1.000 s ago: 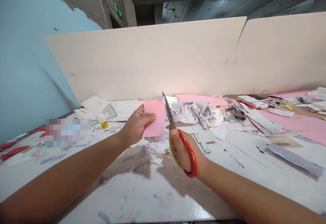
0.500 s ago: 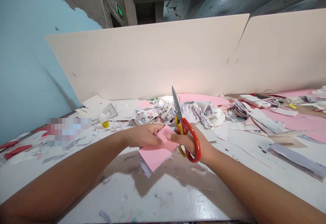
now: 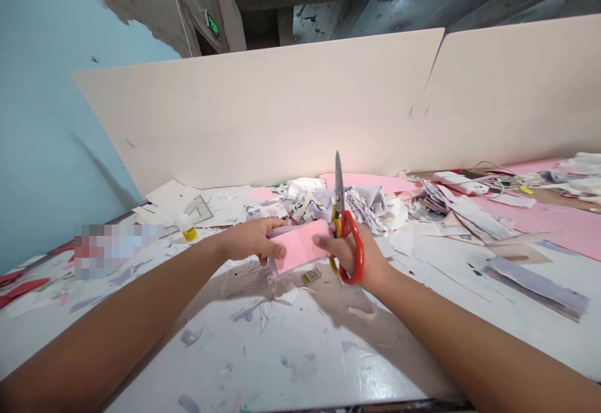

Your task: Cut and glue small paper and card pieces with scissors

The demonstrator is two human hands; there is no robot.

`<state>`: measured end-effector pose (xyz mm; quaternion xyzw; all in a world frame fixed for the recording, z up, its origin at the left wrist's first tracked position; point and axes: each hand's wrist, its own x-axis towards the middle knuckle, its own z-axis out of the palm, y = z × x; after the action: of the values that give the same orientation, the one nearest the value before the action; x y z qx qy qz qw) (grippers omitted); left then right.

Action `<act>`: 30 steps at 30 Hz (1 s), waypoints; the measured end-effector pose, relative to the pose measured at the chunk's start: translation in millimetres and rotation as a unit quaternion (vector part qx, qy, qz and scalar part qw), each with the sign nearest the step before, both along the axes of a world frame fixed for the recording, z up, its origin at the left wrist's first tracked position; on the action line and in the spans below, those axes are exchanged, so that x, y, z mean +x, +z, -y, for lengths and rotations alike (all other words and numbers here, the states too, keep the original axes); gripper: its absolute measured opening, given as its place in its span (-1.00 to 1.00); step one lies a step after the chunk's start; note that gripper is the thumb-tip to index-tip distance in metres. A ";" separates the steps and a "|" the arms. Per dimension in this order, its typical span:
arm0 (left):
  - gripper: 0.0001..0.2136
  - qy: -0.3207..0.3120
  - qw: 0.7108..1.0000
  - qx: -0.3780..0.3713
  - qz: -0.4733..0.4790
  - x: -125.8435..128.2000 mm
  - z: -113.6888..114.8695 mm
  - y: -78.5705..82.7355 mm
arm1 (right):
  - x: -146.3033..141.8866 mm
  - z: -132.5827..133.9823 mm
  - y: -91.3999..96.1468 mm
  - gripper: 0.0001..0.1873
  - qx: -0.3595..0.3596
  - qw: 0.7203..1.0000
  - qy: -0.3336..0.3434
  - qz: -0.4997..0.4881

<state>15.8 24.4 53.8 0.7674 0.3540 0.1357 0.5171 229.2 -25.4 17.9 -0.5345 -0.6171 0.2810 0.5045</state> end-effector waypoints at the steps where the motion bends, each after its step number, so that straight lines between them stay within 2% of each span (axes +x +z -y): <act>1: -0.62 0.009 1.000 -0.002 0.012 -0.6 -2.9 -1.3 | 2.2 -2.7 -2.0 -0.64 0.000 1.000 -0.015 -0.013; 4: -0.74 0.066 0.996 0.001 0.052 -1.2 -10.5 -6.4 | 5.8 -6.6 -3.4 -0.64 -0.017 0.998 -0.016 -0.056; 8: -0.82 0.126 0.988 0.010 0.093 -1.1 -14.8 -11.2 | 1.2 -1.2 4.5 -0.67 -0.069 0.989 -0.016 -0.129; 13: -0.82 0.108 0.983 -0.013 0.149 2.5 -9.7 -14.4 | -5.1 4.2 8.5 -0.67 -0.079 0.988 -0.029 -0.132; 17: -0.75 0.096 0.984 -0.007 0.150 10.0 -2.9 -18.4 | -6.1 3.4 6.0 -0.66 -0.072 0.987 -0.036 -0.142; 23: -0.75 0.159 0.970 0.054 0.176 13.7 -3.4 -23.0 | -3.3 2.4 6.9 -0.66 -0.065 0.992 -0.069 -0.086; 26: -0.74 0.191 0.962 0.078 0.181 12.3 -6.2 -22.8 | -0.6 0.3 5.5 -0.66 -0.054 0.990 -0.073 -0.105; 30: -0.72 0.208 0.956 0.070 0.196 11.9 -7.5 -21.8 | 0.8 -1.1 3.9 -0.66 -0.045 0.988 -0.053 -0.139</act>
<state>27.7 31.9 32.0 0.6697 0.3869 0.4123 0.4815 230.0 -24.4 21.7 -0.5439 -0.4984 0.3532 0.5753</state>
